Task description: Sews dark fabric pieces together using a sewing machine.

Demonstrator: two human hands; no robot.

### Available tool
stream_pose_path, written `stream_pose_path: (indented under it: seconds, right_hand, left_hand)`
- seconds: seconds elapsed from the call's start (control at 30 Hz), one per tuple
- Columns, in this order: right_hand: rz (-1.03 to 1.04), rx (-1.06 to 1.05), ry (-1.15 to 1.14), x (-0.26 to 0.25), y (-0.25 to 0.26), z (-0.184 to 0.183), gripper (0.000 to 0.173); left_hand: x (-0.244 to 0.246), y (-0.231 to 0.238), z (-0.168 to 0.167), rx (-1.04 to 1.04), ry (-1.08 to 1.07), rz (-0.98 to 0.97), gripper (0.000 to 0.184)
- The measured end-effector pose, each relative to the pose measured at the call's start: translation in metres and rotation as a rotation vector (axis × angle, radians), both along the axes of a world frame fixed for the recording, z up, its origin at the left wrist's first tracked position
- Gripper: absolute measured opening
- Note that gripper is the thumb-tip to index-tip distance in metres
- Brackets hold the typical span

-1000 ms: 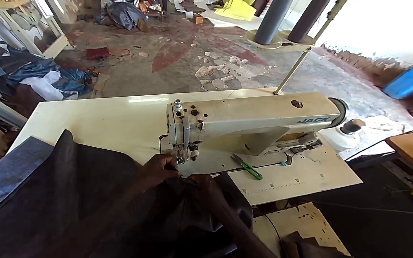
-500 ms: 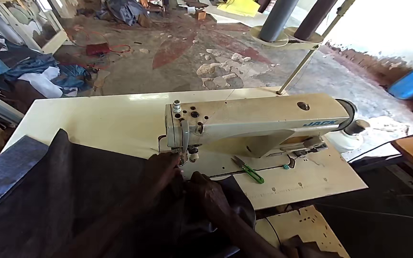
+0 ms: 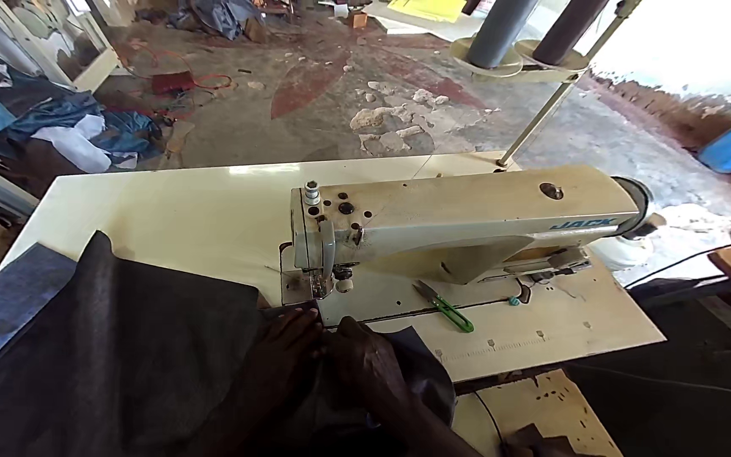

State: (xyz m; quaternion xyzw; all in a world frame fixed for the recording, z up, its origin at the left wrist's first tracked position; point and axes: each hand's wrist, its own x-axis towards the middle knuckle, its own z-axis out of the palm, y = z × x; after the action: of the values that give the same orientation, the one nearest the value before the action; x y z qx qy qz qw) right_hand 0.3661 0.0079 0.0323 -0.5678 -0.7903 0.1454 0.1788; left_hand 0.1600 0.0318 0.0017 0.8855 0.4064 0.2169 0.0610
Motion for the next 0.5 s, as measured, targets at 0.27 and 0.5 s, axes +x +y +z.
stream_pose_path:
  seconds: [0.27, 0.5]
  right_hand:
    - [-0.021, 0.131, 0.015, -0.011, -0.003, -0.011, 0.024]
    - [-0.028, 0.12, 0.018, -0.01, -0.004, -0.012, 0.023]
  left_hand:
    - [0.003, 0.031, 0.014, -0.128, -0.021, 0.127, 0.053]
    - [0.02, 0.053, 0.036, -0.367, 0.005, 0.255, 0.039]
